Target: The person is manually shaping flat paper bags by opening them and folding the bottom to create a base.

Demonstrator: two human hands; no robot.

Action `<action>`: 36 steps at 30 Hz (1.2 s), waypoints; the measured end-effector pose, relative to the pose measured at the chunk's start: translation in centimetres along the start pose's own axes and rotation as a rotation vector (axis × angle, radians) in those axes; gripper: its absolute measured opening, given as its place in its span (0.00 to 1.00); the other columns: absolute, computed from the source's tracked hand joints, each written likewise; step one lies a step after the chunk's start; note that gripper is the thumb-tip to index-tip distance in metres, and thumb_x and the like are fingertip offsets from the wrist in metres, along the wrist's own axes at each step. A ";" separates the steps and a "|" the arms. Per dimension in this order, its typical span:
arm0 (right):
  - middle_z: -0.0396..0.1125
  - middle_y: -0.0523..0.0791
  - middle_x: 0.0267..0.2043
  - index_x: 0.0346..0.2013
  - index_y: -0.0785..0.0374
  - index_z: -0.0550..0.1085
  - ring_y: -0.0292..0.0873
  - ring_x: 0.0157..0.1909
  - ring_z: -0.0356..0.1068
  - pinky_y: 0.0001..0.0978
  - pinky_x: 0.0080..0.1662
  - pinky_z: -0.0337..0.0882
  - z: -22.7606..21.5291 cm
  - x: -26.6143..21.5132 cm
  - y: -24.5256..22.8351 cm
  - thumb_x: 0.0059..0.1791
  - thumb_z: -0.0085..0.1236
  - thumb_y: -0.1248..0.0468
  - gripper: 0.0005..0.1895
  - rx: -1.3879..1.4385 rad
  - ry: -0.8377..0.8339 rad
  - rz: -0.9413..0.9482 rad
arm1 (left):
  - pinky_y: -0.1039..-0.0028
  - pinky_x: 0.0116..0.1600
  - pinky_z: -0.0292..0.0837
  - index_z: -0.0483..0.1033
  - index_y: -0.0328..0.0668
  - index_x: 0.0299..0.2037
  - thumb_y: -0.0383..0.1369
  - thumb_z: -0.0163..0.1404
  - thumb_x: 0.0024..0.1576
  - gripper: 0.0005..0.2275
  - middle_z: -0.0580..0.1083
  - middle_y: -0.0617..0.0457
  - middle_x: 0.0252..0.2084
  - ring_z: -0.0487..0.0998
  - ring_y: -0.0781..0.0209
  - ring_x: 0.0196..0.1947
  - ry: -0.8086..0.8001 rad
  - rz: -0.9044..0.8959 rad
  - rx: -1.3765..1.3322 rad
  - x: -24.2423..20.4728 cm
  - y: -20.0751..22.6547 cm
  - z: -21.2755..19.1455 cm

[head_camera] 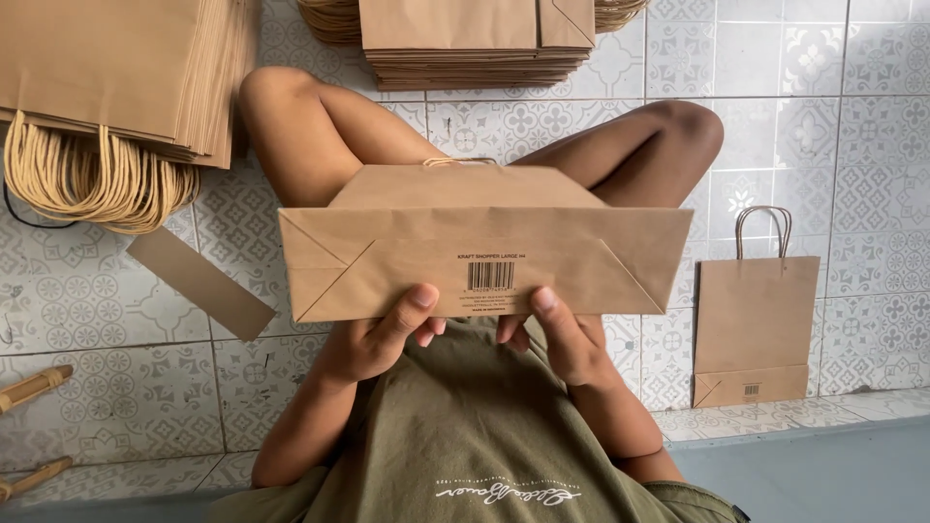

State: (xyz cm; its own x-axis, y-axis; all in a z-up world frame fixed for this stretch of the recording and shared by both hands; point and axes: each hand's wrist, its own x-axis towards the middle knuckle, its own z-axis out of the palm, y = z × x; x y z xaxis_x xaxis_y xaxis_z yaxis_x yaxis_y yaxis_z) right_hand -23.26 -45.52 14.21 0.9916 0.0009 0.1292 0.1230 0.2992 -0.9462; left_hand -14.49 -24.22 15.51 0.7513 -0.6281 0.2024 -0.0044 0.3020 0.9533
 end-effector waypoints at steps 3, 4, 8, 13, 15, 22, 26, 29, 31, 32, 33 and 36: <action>0.71 0.55 0.21 0.27 0.76 0.78 0.41 0.18 0.68 0.30 0.24 0.71 0.1 -0.2 -0.4 0.57 0.38 0.57 0.28 0.004 0.075 -0.006 | 0.77 0.21 0.77 0.75 0.33 0.21 0.29 0.42 0.66 0.19 0.73 0.46 0.17 0.73 0.62 0.13 -0.035 -0.028 0.010 -0.2 -0.5 0.2; 0.71 0.55 0.21 0.27 0.76 0.78 0.41 0.18 0.68 0.30 0.24 0.71 -0.6 -1.0 0.1 0.57 0.38 0.57 0.28 0.004 0.076 -0.007 | 0.77 0.21 0.77 0.75 0.33 0.21 0.29 0.42 0.66 0.19 0.73 0.46 0.17 0.73 0.62 0.13 -0.036 -0.028 0.011 0.3 0.3 0.3; 0.70 0.53 0.17 0.27 0.73 0.78 0.42 0.18 0.69 0.28 0.21 0.67 -4.3 -3.3 1.9 0.59 0.35 0.52 0.32 -0.049 0.260 0.046 | 0.80 0.21 0.76 0.74 0.34 0.22 0.30 0.41 0.67 0.19 0.73 0.48 0.17 0.74 0.65 0.13 -0.015 0.005 0.038 0.7 0.9 -0.7; 0.69 0.53 0.14 0.23 0.70 0.77 0.42 0.14 0.68 0.25 0.18 0.66 -6.1 -3.5 2.6 0.58 0.34 0.53 0.32 -0.026 0.303 -0.024 | 0.76 0.21 0.77 0.75 0.32 0.22 0.27 0.42 0.66 0.18 0.72 0.45 0.17 0.74 0.61 0.13 0.008 -0.025 0.012 0.0 0.1 -0.5; 0.67 0.54 0.13 0.20 0.69 0.76 0.44 0.14 0.69 0.25 0.20 0.69 -5.2 -2.8 1.7 0.58 0.33 0.54 0.32 0.021 0.381 -0.069 | 0.76 0.22 0.78 0.75 0.34 0.21 0.28 0.41 0.66 0.19 0.73 0.46 0.17 0.75 0.62 0.15 0.024 -0.047 0.022 -0.1 -0.1 -0.8; 0.54 0.54 0.05 0.13 0.73 0.70 0.44 0.08 0.58 0.29 0.17 0.65 -5.0 -1.0 0.6 0.58 0.33 0.56 0.34 0.005 0.464 -0.175 | 0.74 0.32 0.80 0.77 0.37 0.23 0.30 0.42 0.67 0.18 0.73 0.50 0.19 0.77 0.64 0.21 0.036 -0.024 0.126 0.3 0.8 -0.9; 0.54 0.53 0.06 0.14 0.73 0.70 0.45 0.10 0.59 0.32 0.18 0.67 -5.0 -0.4 0.3 0.57 0.33 0.57 0.33 -0.005 0.418 -0.196 | 0.75 0.30 0.80 0.75 0.38 0.24 0.36 0.33 0.70 0.24 0.73 0.49 0.17 0.76 0.63 0.19 0.075 0.042 0.138 1.3 2.3 -0.6; 0.55 0.53 0.06 0.15 0.73 0.71 0.45 0.11 0.61 0.32 0.20 0.69 -5.8 -1.1 1.1 0.58 0.32 0.57 0.33 -0.028 0.385 -0.219 | 0.75 0.31 0.80 0.75 0.39 0.24 0.37 0.31 0.70 0.24 0.74 0.50 0.18 0.77 0.63 0.20 0.103 0.067 0.132 0.7 1.6 -0.7; 0.55 0.53 0.07 0.15 0.73 0.71 0.45 0.11 0.60 0.32 0.20 0.70 -6.7 -1.9 1.9 0.58 0.31 0.58 0.33 -0.049 0.374 -0.241 | 0.74 0.32 0.81 0.75 0.39 0.25 0.38 0.31 0.70 0.24 0.75 0.50 0.19 0.77 0.62 0.21 0.118 0.068 0.132 0.3 1.4 -0.9; 0.57 0.53 0.08 0.16 0.72 0.72 0.44 0.12 0.62 0.31 0.21 0.71 -7.1 -2.3 2.3 0.58 0.30 0.58 0.33 -0.080 0.368 -0.242 | 0.75 0.33 0.80 0.75 0.39 0.25 0.39 0.30 0.70 0.25 0.75 0.51 0.19 0.77 0.62 0.22 0.115 0.085 0.146 0.4 1.9 -0.9; 0.60 0.53 0.10 0.17 0.71 0.72 0.42 0.13 0.64 0.30 0.22 0.72 -7.5 -2.9 2.6 0.59 0.29 0.58 0.33 -0.113 0.369 -0.244 | 0.75 0.33 0.80 0.75 0.39 0.25 0.39 0.28 0.70 0.25 0.75 0.51 0.20 0.78 0.63 0.22 0.105 0.101 0.156 0.5 2.4 -1.0; 0.60 0.51 0.08 0.16 0.69 0.73 0.41 0.11 0.63 0.28 0.22 0.72 -7.7 -2.8 2.6 0.57 0.25 0.61 0.33 -0.142 0.307 -0.340 | 0.77 0.34 0.81 0.77 0.41 0.23 0.37 0.28 0.69 0.26 0.76 0.53 0.20 0.77 0.63 0.21 0.114 0.106 0.211 0.0 2.9 -0.7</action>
State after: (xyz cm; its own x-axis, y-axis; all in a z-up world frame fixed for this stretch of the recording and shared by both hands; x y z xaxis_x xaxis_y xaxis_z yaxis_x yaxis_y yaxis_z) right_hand -25.45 -52.06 9.09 0.8573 -0.3625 0.3655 0.4257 0.1001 -0.8993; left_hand -14.04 -22.82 18.06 0.8091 -0.5122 0.2881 -0.2155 0.1976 0.9563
